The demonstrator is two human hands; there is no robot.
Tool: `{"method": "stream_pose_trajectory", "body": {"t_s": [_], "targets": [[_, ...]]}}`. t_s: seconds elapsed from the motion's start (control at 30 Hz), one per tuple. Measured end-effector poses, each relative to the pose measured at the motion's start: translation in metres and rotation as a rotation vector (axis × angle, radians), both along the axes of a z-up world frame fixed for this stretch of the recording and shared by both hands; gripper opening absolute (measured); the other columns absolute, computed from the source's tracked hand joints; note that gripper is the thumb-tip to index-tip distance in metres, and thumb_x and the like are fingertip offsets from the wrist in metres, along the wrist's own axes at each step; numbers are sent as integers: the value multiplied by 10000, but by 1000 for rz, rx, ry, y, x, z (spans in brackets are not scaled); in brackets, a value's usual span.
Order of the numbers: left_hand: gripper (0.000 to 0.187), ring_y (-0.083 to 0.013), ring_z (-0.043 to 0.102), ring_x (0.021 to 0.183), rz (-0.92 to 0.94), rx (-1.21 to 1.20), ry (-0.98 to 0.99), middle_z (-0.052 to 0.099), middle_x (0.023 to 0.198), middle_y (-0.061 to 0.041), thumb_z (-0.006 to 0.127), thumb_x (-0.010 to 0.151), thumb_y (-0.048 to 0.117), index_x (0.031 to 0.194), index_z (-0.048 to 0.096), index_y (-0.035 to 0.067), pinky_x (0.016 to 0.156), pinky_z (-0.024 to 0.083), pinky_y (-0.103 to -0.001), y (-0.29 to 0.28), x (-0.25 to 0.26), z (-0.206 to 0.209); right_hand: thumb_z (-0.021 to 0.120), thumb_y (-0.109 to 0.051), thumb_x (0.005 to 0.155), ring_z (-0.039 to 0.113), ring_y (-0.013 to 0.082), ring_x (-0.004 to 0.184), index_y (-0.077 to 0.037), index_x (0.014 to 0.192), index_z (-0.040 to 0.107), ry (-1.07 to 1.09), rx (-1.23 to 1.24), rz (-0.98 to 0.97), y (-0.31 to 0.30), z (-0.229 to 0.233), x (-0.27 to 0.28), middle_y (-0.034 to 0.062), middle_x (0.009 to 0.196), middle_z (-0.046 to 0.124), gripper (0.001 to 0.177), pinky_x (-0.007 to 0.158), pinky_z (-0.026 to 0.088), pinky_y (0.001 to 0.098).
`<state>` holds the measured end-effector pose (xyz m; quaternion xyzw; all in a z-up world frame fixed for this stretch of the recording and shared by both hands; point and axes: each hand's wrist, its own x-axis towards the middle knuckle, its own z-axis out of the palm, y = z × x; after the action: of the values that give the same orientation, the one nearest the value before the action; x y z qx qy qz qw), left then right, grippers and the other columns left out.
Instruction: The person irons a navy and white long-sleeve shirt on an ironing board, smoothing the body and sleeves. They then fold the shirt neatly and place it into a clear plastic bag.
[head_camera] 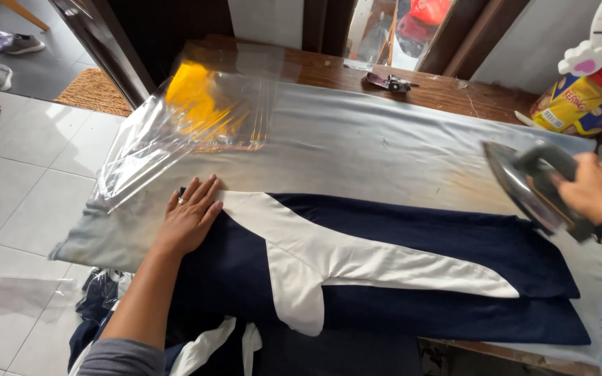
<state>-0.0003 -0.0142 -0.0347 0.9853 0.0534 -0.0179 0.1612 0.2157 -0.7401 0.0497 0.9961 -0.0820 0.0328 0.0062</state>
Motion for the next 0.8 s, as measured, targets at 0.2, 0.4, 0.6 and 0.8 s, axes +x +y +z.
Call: {"method": "stream_pose_trajectory", "body": {"t_s": [0.2,0.4,0.6,0.8], "targets": [[638,-91,-16,1596,67,-9,37,104,1710,204,192,1026,544,1633,182,347,1251,-87,-455,-8,-1,9,574,-837,839,710,331,796,-234,889,747,-173,103,316,214,57,-109,83,783,741,630,658,489,461],[596,-175,92,1602,59,98,-64,178,1722,146,215,1092,579,1635,266,338,1269,36,-571,-3,-5,-13,619,-893,738,724,216,635,-205,713,568,-664,-114,846,356,-32,-151,15,615,644,690,650,565,355],[621,-178,90,1602,63,104,-79,158,1731,128,210,1093,584,1645,248,301,1265,20,-584,-1,-2,-12,494,-903,830,761,360,809,-129,970,697,-86,-40,712,364,16,-121,130,824,758,812,712,572,481],[647,-183,97,1599,58,140,-64,147,1733,118,181,1086,611,1652,215,298,1258,12,-611,0,-3,-14,674,-929,637,713,205,675,-237,815,600,-485,-147,1112,250,-38,-150,-27,656,625,718,698,556,326]]}}
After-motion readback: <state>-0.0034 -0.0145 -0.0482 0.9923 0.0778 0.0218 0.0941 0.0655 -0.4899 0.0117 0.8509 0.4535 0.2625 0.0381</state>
